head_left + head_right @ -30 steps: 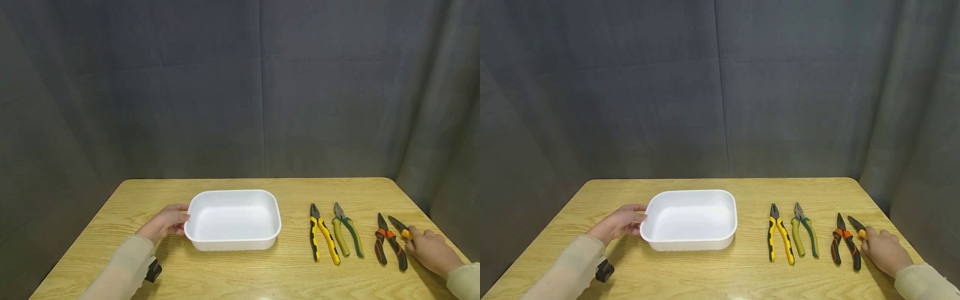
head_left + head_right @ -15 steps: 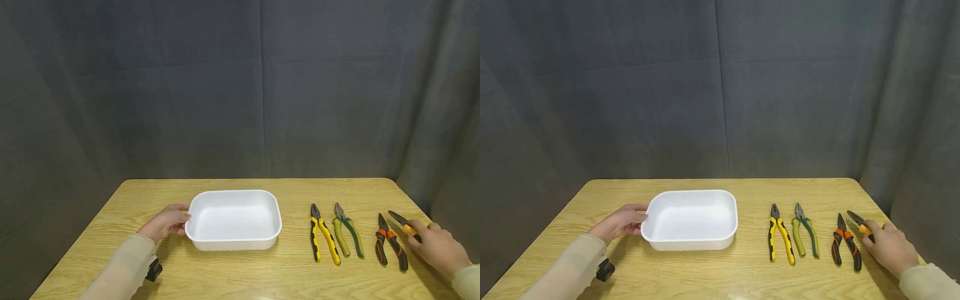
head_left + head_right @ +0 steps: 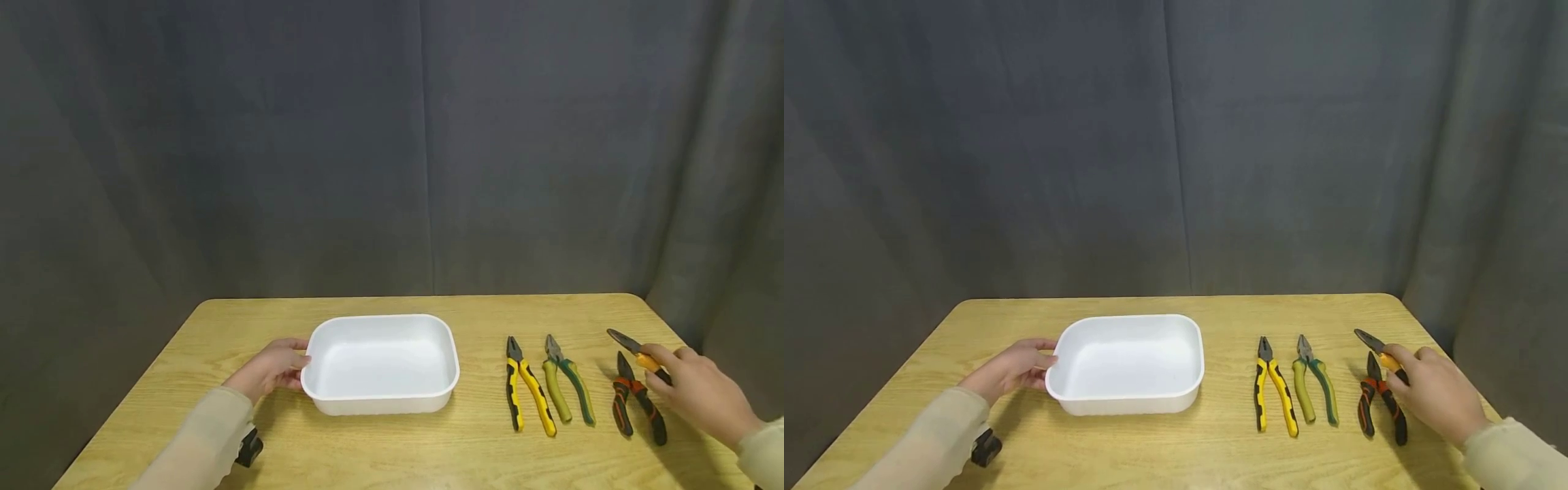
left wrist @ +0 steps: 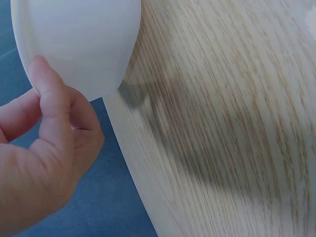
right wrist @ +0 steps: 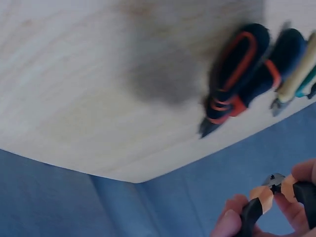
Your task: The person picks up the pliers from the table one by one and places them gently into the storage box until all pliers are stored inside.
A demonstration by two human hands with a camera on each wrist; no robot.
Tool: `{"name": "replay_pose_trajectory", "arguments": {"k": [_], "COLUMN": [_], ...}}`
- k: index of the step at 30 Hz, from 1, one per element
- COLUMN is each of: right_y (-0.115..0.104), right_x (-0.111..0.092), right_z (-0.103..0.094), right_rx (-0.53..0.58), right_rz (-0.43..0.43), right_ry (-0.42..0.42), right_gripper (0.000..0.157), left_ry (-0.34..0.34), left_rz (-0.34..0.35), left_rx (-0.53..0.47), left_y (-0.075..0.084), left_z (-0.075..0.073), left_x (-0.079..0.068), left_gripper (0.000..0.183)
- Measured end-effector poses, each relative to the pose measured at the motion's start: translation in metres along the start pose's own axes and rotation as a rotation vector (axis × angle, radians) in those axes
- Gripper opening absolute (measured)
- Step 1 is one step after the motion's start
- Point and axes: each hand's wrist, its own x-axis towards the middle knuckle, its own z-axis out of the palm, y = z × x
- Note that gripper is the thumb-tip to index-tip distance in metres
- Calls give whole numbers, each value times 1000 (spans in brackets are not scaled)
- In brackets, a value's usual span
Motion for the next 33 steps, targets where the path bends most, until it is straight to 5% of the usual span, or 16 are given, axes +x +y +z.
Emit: {"name": "replay_pose_trajectory", "arguments": {"k": [33], "right_y": [-102], "right_x": [12], "right_z": [-21], "right_rx": [11], "right_rz": [-239], "right_ry": [48], "right_gripper": [33], "left_ry": [4], "left_rz": [4], "left_rx": [30], "left_y": [1], "left_z": [1], "left_x": [-3], "left_gripper": [43]}}
